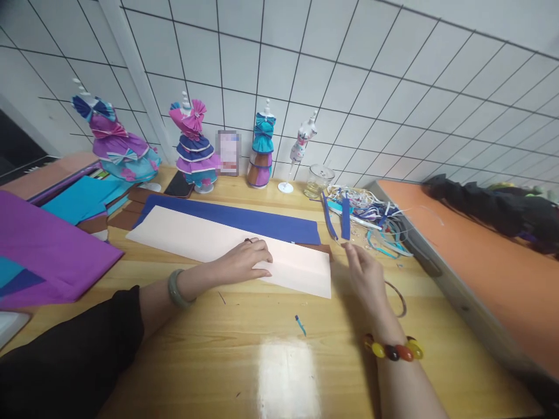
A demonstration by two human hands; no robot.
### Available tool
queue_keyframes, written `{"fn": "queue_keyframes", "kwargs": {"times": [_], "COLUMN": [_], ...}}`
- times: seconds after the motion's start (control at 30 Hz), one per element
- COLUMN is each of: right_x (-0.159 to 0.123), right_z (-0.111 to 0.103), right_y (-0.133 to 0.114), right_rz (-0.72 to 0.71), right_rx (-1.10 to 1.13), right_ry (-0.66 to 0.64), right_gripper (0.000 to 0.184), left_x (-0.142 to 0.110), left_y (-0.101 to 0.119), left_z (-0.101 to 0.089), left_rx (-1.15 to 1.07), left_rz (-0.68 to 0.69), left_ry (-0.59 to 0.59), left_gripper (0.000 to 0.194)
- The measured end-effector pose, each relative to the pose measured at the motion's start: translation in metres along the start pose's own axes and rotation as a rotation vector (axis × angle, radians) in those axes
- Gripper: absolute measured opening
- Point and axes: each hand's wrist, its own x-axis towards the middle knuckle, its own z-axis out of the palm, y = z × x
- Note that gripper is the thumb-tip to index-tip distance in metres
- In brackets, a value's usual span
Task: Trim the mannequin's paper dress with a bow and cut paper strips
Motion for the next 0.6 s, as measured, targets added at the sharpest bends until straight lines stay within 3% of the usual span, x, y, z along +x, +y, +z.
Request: {"fn": "queue_keyframes", "kwargs": {"times": [0.13, 0.2, 0.43, 0.6], "right_x": [-0.012, -0.015, -0.007, -0.007], "right_z": [0.015, 0.016, 0.010, 0.011], "right_y": [-0.025, -0.029, -0.007, -0.005], "right_rz": [-0.128, -0.140, -0.111, -0.112], "right_rx": [0.042, 0.025, -0.037, -0.027], "right_ry": [-0.284, -0.351, -0.275, -0.276], "right_gripper": [0.044, 0.041, 0.040, 0.040], "left_x": [-0.001, -0.001, 0.001, 0.001], "left_y": [0.000, 0.000, 0.000, 0.000], "left_z": [0.000, 0.000, 0.000, 0.000], "left_rx": [0.010, 0.016, 0.008, 0.007], "left_rz": [0.004, 0.007, -0.004, -0.008], "left_ry": [0.002, -0.001, -0.003, -0.004], "left_gripper": [0.029, 0.029, 0.030, 0.030]}}
